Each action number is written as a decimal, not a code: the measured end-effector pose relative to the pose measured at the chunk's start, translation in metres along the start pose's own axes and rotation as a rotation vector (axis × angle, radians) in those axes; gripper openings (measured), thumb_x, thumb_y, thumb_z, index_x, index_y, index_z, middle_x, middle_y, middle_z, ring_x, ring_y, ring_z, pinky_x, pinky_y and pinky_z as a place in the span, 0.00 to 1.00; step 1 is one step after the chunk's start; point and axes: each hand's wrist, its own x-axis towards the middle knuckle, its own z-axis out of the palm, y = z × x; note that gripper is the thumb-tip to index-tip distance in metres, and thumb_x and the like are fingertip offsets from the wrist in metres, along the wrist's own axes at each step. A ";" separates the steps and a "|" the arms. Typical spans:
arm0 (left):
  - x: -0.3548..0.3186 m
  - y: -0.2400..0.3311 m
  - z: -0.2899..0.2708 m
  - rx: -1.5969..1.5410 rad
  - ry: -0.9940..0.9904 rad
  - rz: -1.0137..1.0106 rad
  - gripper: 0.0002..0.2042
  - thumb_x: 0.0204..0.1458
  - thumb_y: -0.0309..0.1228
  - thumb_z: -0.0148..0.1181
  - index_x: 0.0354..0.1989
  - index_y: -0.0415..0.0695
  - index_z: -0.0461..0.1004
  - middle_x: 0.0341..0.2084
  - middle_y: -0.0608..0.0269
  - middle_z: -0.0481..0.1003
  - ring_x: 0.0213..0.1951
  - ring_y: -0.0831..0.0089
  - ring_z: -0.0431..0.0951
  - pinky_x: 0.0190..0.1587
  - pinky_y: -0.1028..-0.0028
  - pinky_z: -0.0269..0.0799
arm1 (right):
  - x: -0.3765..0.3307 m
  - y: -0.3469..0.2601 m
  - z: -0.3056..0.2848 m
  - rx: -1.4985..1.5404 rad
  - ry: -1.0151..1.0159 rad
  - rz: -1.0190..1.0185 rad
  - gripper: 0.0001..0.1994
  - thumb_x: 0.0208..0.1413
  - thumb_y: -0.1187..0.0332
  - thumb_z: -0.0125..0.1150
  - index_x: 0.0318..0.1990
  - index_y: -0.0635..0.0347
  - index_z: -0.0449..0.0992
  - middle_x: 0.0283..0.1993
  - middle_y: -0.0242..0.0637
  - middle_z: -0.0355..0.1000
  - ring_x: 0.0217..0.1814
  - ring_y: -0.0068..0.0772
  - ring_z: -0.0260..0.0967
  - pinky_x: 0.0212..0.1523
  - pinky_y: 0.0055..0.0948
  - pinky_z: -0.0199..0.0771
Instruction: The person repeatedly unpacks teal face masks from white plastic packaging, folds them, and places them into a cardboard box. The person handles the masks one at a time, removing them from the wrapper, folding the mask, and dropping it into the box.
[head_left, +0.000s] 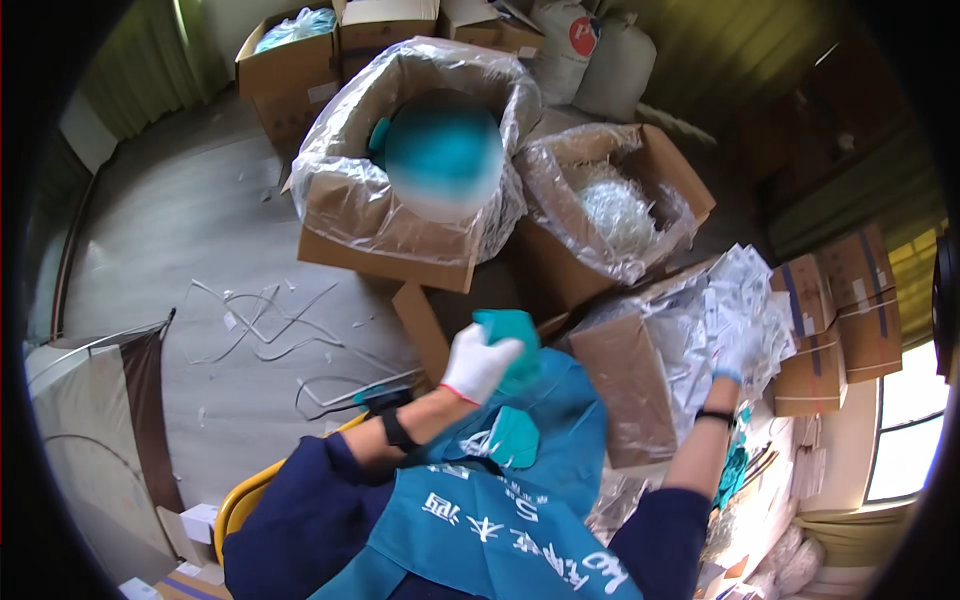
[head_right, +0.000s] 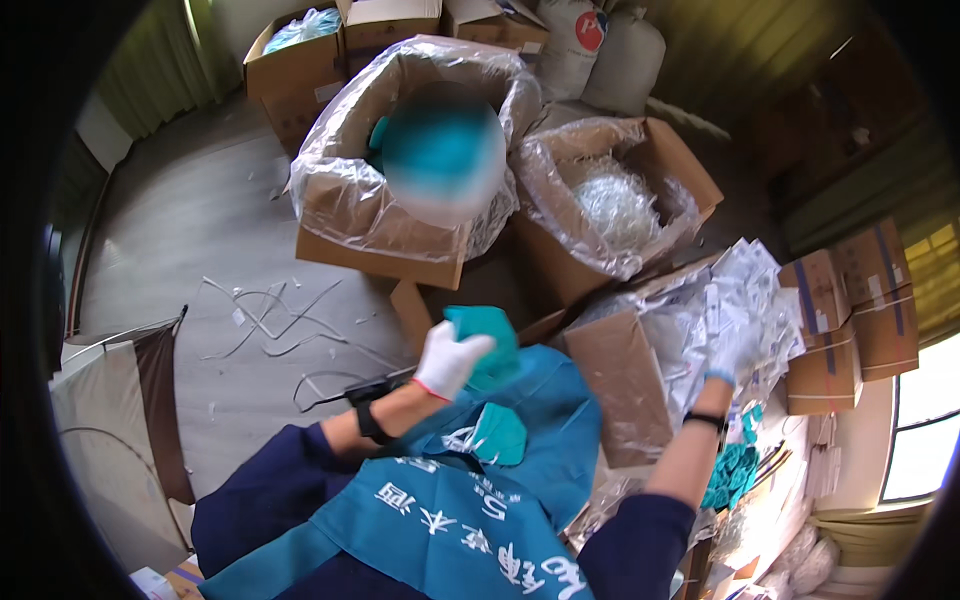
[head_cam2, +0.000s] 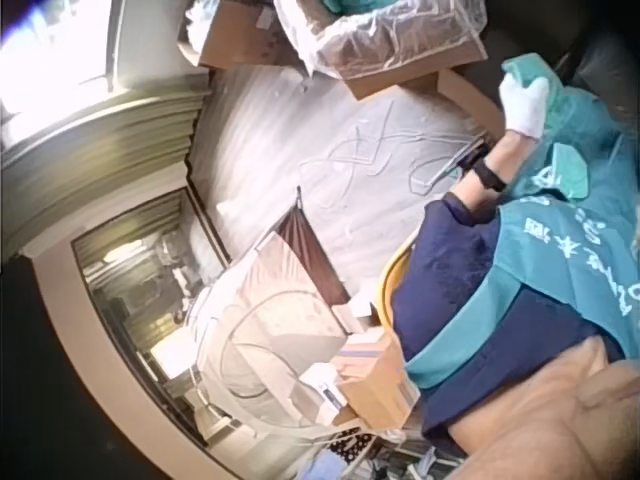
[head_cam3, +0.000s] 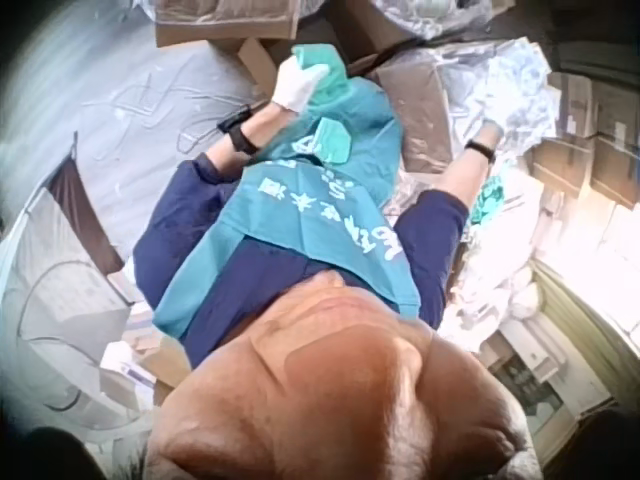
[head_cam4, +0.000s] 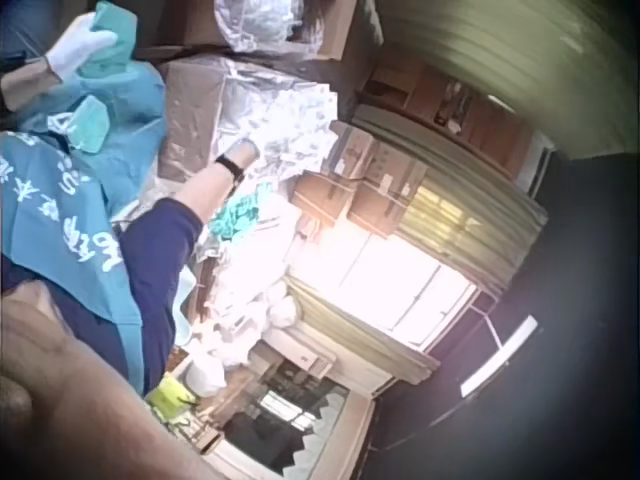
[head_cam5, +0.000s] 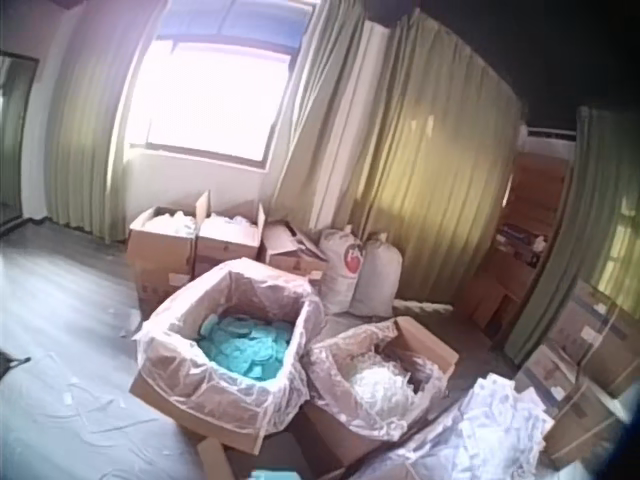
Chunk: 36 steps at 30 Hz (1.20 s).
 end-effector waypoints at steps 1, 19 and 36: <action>0.015 -0.007 -0.028 -0.064 0.093 0.035 0.11 0.50 0.24 0.57 0.42 0.38 0.77 0.32 0.64 0.78 0.34 0.75 0.79 0.38 0.73 0.77 | -0.020 -0.007 0.003 -0.136 -0.016 -0.079 0.17 0.69 0.64 0.42 0.53 0.67 0.71 0.49 0.48 0.75 0.43 0.39 0.74 0.43 0.36 0.75; 0.217 0.054 -0.097 -0.115 0.000 -0.081 0.14 0.61 0.31 0.60 0.50 0.34 0.73 0.45 0.51 0.77 0.43 0.66 0.80 0.42 0.70 0.77 | -0.307 0.181 -0.096 -0.075 0.195 0.544 0.14 0.67 0.58 0.53 0.40 0.60 0.74 0.22 0.30 0.65 0.20 0.23 0.66 0.18 0.25 0.64; 0.033 -0.064 0.070 0.581 -1.091 0.023 0.25 0.52 0.26 0.63 0.61 0.39 0.69 0.57 0.57 0.73 0.60 0.68 0.72 0.64 0.68 0.64 | -0.260 0.018 -0.064 0.799 -0.191 0.463 0.14 0.72 0.62 0.45 0.44 0.63 0.73 0.19 0.20 0.50 0.12 0.11 0.41 0.12 0.16 0.45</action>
